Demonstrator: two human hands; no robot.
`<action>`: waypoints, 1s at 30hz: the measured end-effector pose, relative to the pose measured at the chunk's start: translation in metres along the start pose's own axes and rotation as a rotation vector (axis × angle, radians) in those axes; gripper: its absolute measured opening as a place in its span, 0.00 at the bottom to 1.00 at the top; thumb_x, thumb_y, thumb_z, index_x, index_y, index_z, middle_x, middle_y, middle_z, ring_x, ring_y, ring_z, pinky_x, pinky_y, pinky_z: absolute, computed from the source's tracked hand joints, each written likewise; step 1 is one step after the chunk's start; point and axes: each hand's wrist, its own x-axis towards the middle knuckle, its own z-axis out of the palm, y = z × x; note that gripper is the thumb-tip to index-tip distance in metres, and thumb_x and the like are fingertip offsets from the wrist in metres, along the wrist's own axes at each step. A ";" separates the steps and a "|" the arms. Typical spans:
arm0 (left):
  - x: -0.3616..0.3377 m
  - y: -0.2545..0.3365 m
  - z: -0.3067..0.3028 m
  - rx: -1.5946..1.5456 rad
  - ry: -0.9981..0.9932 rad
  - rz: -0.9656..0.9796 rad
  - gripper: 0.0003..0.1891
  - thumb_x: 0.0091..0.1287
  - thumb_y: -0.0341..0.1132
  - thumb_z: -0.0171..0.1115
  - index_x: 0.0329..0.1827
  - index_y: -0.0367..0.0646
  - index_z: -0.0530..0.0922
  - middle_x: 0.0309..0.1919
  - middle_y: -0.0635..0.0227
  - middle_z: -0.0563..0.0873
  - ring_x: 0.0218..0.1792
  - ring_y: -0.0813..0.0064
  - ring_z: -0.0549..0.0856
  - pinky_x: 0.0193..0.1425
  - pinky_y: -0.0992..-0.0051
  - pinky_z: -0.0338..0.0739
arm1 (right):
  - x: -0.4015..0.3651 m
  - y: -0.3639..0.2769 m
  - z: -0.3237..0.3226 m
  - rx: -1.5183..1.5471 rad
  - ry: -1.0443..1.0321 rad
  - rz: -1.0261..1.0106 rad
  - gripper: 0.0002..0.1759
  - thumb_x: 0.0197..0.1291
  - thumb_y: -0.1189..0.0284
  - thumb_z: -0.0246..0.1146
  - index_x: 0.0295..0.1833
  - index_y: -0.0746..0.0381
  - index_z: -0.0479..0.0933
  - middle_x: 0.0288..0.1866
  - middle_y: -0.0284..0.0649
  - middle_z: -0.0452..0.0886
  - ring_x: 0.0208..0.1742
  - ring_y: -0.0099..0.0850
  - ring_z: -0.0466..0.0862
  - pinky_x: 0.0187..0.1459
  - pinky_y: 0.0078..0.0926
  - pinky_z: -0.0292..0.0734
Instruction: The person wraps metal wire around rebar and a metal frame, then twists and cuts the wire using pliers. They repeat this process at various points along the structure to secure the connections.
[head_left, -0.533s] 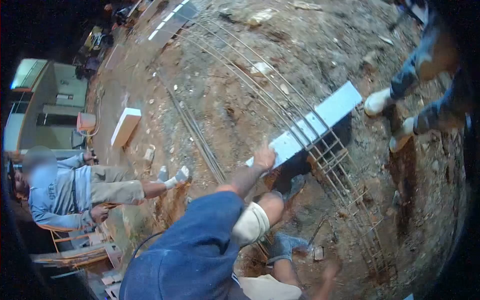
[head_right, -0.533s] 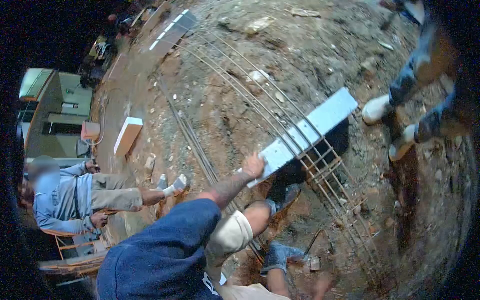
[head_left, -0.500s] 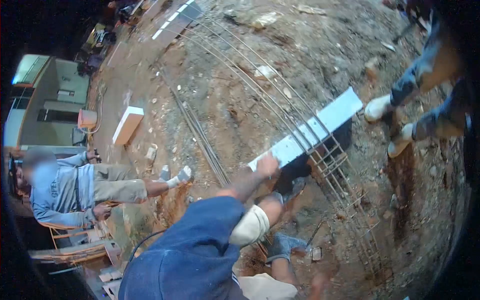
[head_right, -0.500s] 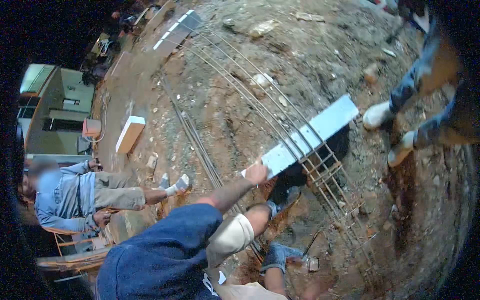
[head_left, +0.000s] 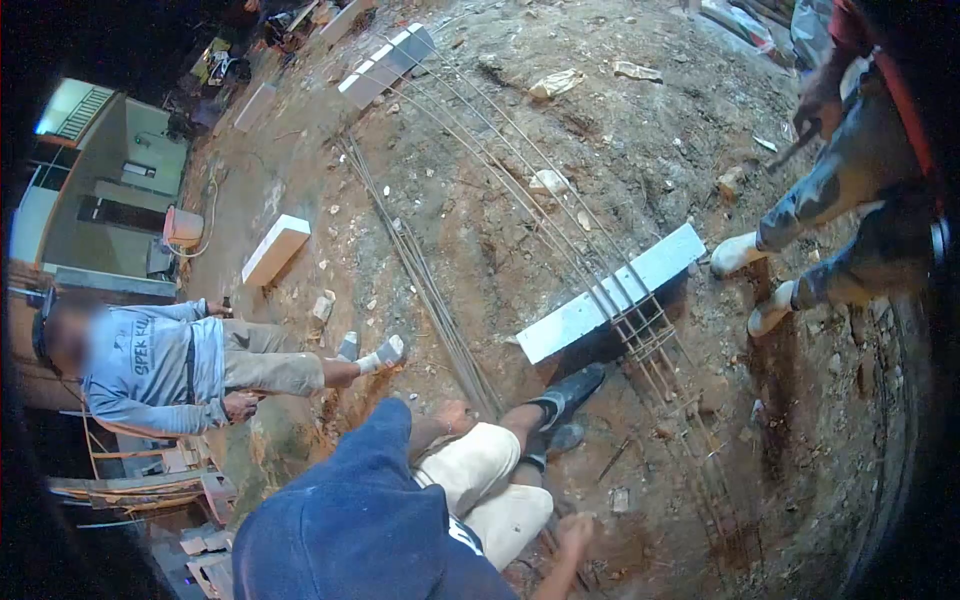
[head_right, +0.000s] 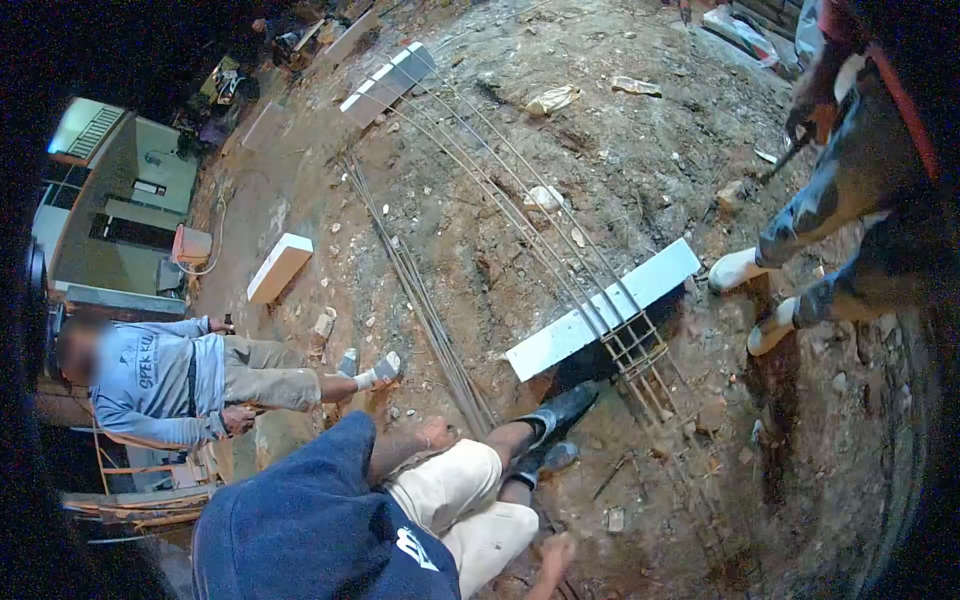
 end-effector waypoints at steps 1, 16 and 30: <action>-0.018 -0.002 0.007 0.019 -0.003 -0.004 0.22 0.60 0.49 0.55 0.49 0.44 0.81 0.44 0.50 0.83 0.50 0.51 0.81 0.57 0.57 0.72 | 0.026 0.008 -0.012 -0.091 -0.022 -0.181 0.10 0.65 0.64 0.57 0.38 0.58 0.68 0.28 0.31 0.72 0.24 0.23 0.74 0.23 0.21 0.69; -0.045 0.000 0.073 0.125 0.088 0.154 0.20 0.58 0.47 0.54 0.46 0.45 0.82 0.42 0.52 0.84 0.46 0.50 0.82 0.56 0.56 0.73 | -0.048 0.136 -0.167 -0.019 0.557 0.170 0.18 0.65 0.62 0.55 0.49 0.66 0.70 0.40 0.44 0.73 0.39 0.38 0.77 0.30 0.38 0.78; 0.086 -0.018 -0.263 -0.408 0.897 -0.112 0.43 0.56 0.51 0.61 0.70 0.38 0.54 0.61 0.44 0.71 0.61 0.50 0.73 0.64 0.62 0.68 | -0.091 0.125 -0.113 0.100 0.403 0.200 0.20 0.63 0.61 0.57 0.52 0.65 0.71 0.45 0.46 0.73 0.44 0.41 0.76 0.33 0.40 0.78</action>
